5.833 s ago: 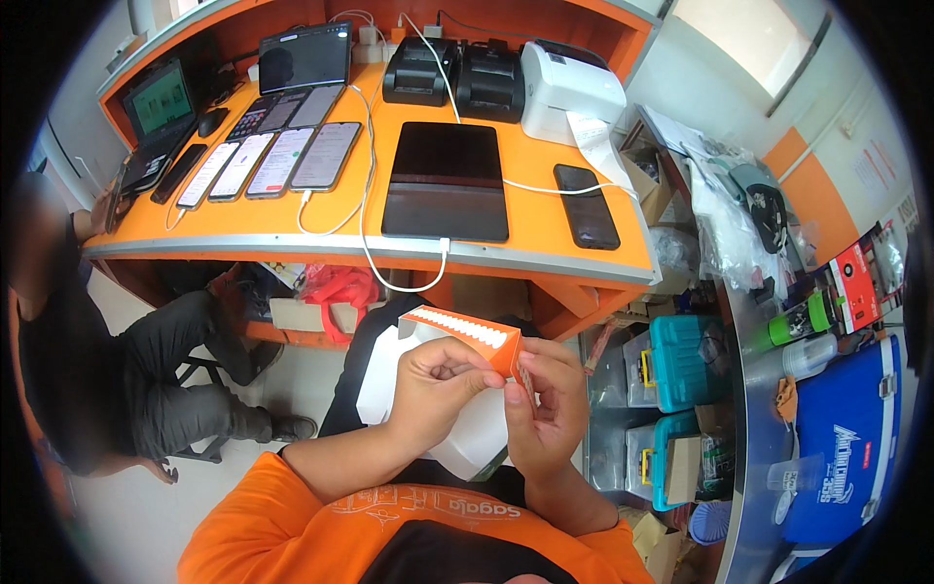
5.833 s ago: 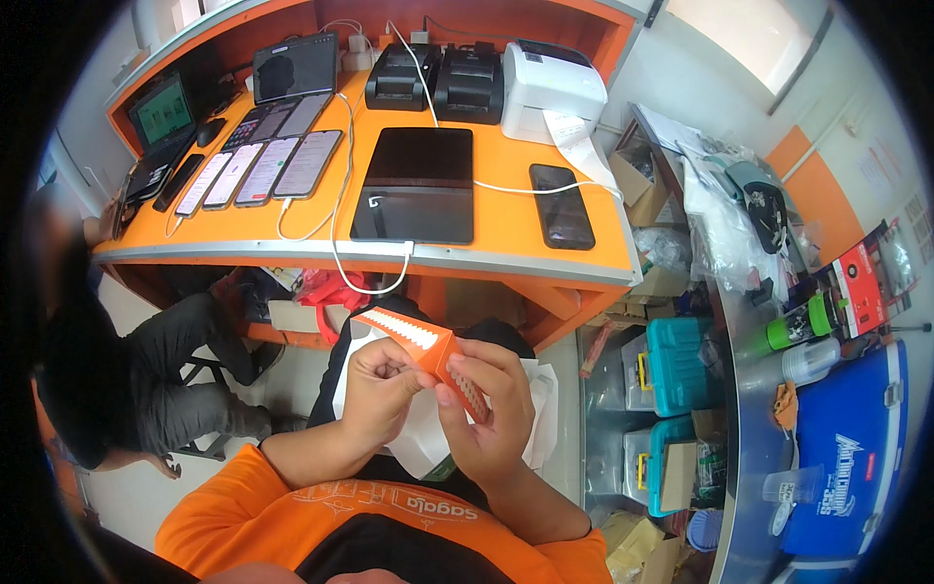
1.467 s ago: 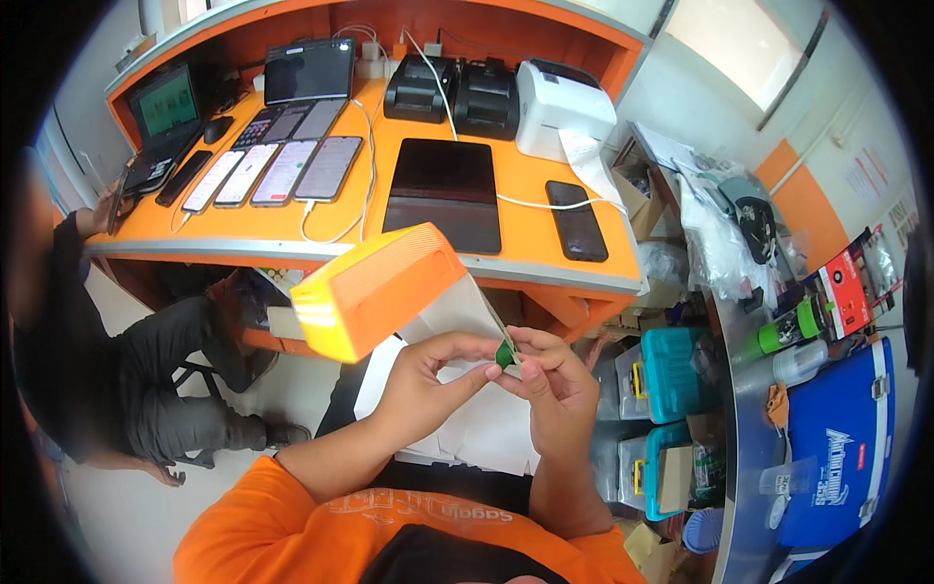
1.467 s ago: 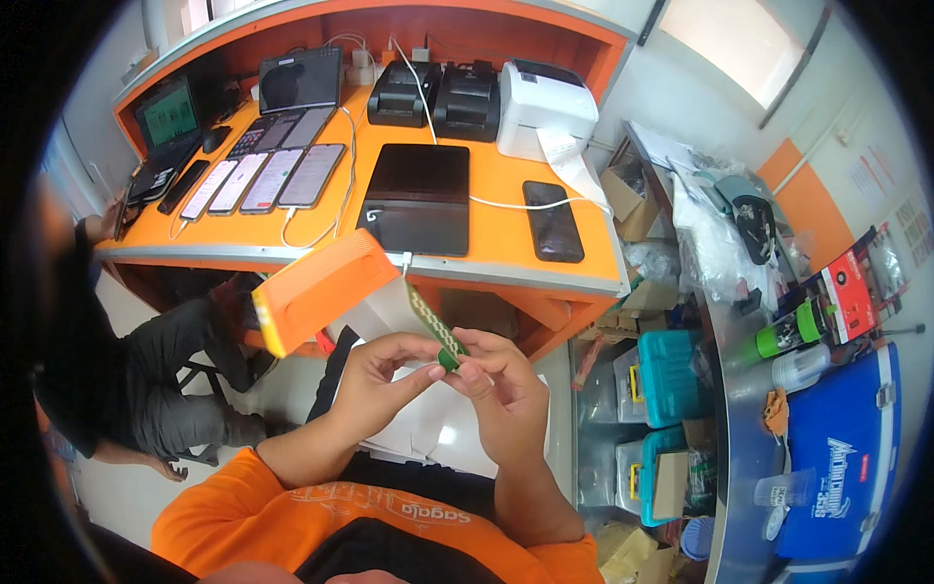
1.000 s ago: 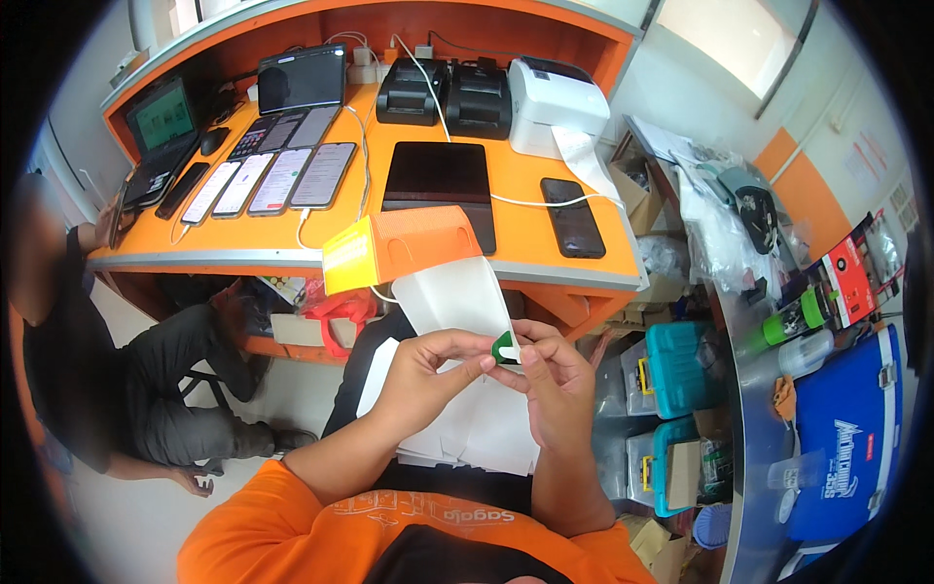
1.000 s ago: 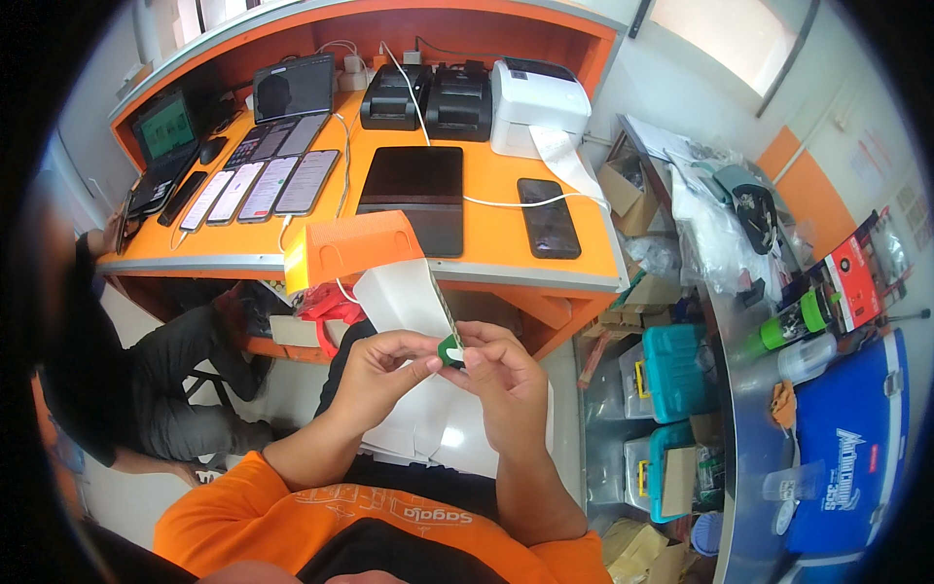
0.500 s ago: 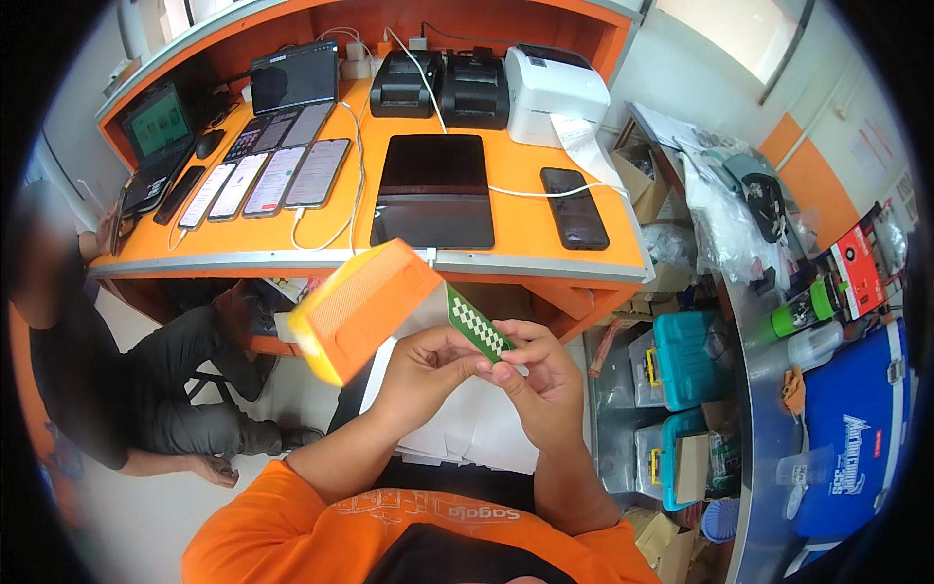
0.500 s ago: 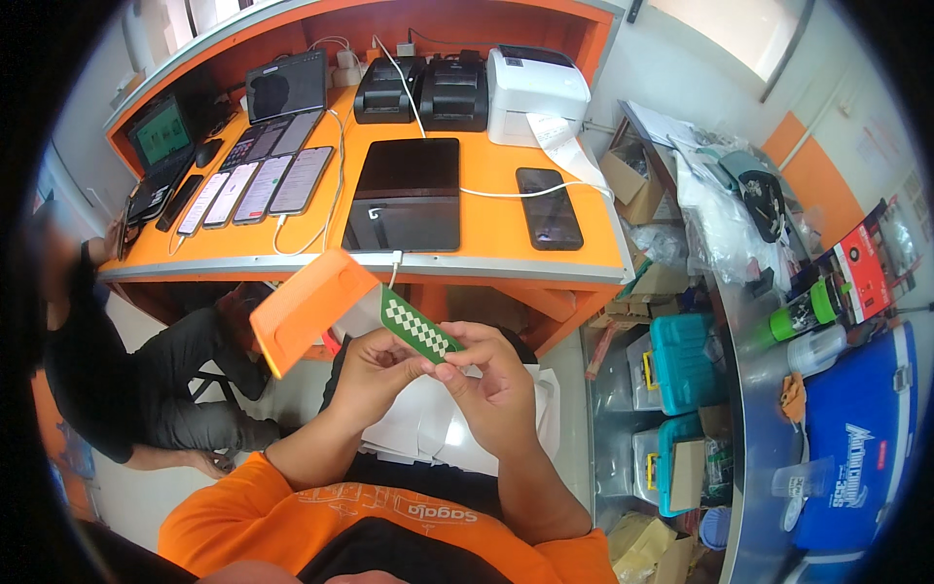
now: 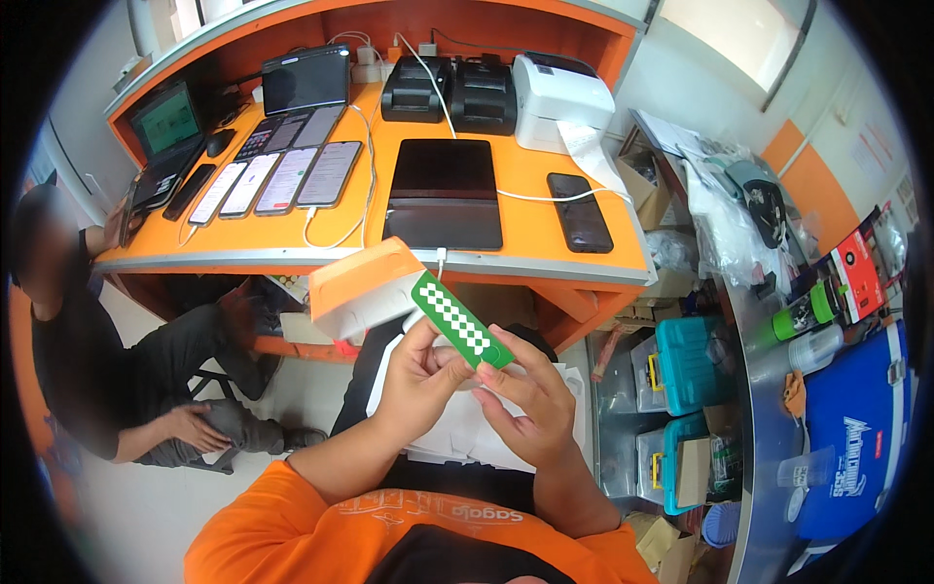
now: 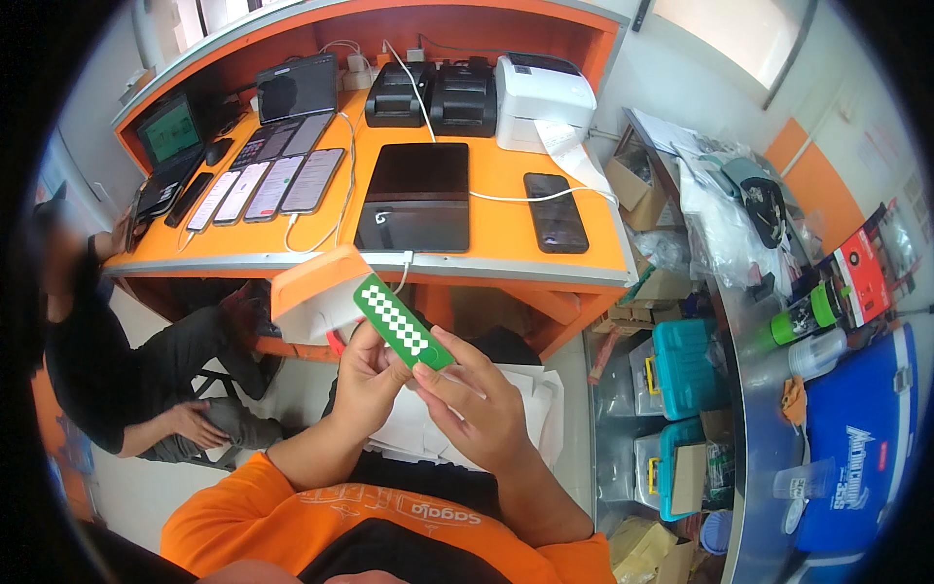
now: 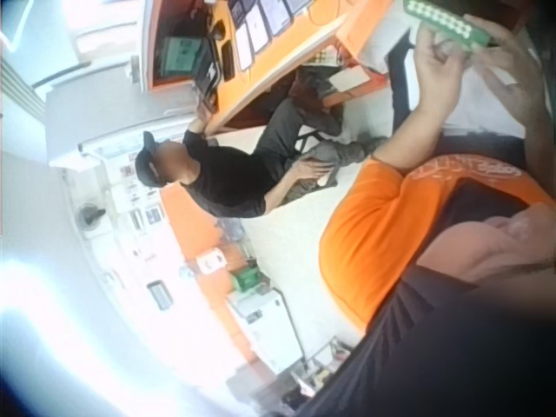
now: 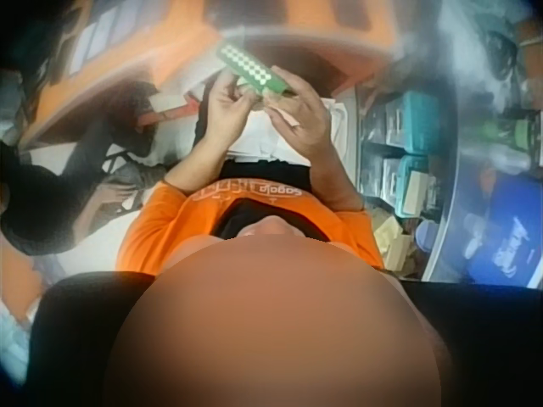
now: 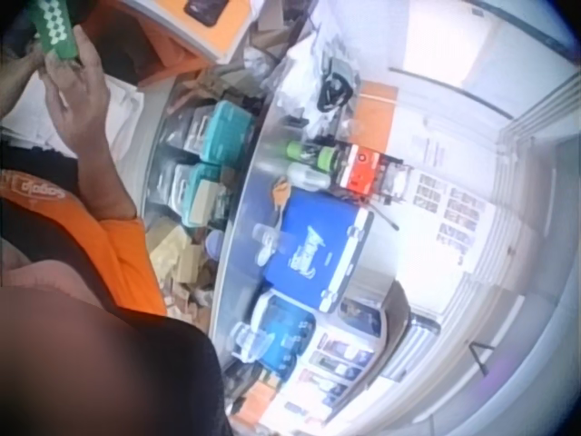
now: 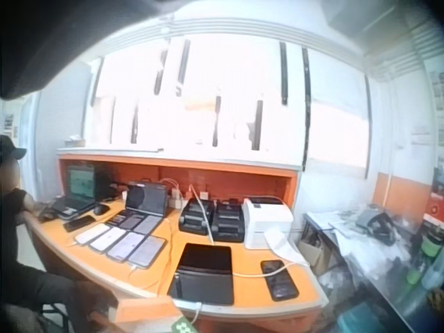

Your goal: The person assembles a flat-packed cardboard box by folding and tucking its flaps into place. They handle the box with both hands, aligning edges and securing tabs to form a finished rectangular container.

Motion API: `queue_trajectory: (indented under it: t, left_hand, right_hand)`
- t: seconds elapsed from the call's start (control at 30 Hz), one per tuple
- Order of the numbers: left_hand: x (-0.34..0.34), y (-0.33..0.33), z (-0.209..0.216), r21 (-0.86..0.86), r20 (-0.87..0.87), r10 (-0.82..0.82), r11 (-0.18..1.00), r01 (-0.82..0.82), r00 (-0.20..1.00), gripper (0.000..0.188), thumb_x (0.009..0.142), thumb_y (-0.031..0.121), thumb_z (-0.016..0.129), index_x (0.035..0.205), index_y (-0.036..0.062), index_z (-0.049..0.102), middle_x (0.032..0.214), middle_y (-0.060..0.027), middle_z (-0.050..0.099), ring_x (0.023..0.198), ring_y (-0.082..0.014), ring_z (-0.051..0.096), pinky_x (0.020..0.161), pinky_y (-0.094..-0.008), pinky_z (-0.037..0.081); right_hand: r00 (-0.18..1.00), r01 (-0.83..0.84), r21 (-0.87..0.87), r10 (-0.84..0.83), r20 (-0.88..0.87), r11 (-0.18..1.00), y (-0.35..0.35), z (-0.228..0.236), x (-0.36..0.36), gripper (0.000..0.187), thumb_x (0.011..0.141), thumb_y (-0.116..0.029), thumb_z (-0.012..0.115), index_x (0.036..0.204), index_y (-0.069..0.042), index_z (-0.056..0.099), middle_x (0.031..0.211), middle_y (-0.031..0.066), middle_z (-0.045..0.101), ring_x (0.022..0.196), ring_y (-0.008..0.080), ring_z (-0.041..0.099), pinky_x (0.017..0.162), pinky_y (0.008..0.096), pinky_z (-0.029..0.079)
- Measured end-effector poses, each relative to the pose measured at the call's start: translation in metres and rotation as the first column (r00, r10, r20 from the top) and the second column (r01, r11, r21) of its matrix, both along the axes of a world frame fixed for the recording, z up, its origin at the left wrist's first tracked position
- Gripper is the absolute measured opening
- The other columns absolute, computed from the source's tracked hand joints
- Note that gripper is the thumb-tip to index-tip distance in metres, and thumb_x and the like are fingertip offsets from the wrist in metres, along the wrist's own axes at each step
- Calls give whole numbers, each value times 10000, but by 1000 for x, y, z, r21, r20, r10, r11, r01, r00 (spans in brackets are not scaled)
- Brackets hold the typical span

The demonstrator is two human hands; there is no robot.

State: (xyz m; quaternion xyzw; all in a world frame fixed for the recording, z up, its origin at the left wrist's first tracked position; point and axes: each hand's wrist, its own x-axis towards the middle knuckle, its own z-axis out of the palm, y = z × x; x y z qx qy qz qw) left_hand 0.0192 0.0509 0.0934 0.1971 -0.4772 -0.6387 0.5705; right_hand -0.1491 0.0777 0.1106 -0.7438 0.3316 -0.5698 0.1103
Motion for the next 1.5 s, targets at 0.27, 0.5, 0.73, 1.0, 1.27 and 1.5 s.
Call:
queue_trajectory:
  t: [0.27, 0.5, 0.73, 1.0, 1.27, 1.5]
  left_hand:
    - [-1, 35, 9, 48, -68, -137, 989, 141, 988, 288, 1042, 94, 606, 1323, 39, 580, 1311, -73, 642, 1212, -167, 620, 1092, -386, 446]
    - [15, 28, 9, 396, -575, -237, 757, 520, 783, 314, 1045, 228, 641, 1326, 97, 588, 1340, -73, 641, 1152, -173, 626, 1019, -360, 505]
    - [15, 33, -2, 306, -793, -271, 597, 742, 545, 346, 1031, 268, 662, 1338, 118, 604, 1271, -50, 655, 1107, -133, 618, 952, -284, 500]
    - [12, 26, -14, 154, -839, -390, 500, 852, 380, 578, 1057, 450, 546, 1433, 11, 539, 1447, -151, 585, 1246, -222, 622, 1022, -332, 522]
    - [52, -16, 15, -451, -214, -746, 648, 614, 630, 671, 1064, 546, 479, 1425, -12, 566, 1531, -256, 468, 1344, -370, 582, 1184, -521, 386]
    - [27, -4, -2, -116, 217, -266, 948, 296, 939, 474, 951, 321, 782, 1280, -3, 679, 1265, -129, 687, 1173, -211, 660, 994, -351, 525]
  right_hand:
    - [984, 80, 28, -74, -162, 996, 20, 17, -16, 649, 763, -11, 846, 1362, -48, 597, 1313, 152, 702, 1068, 310, 738, 930, 394, 594]
    - [986, -153, 310, 164, -9, 938, 23, 9, -39, 627, 831, -102, 859, 1374, 8, 566, 1420, 243, 622, 1334, 330, 607, 1118, 428, 468]
    - [840, -509, 265, 404, 363, 819, 19, -10, -55, 667, 837, -215, 869, 1396, 24, 595, 1426, 220, 627, 1358, 341, 587, 1220, 462, 348]
    - [877, -432, 218, 352, 325, 875, 23, -3, -55, 531, 906, -136, 795, 1362, 14, 570, 1392, 243, 637, 1353, 351, 586, 1197, 489, 375]
    - [870, -359, 352, 174, 462, 864, 24, -10, -69, 466, 975, -147, 737, 1363, 9, 531, 1361, 205, 646, 1273, 262, 618, 1106, 400, 452]
    - [816, -429, 340, 198, 543, 837, 19, -30, -36, 284, 987, -125, 724, 1202, -17, 572, 1182, 142, 688, 1050, 180, 654, 921, 337, 520]
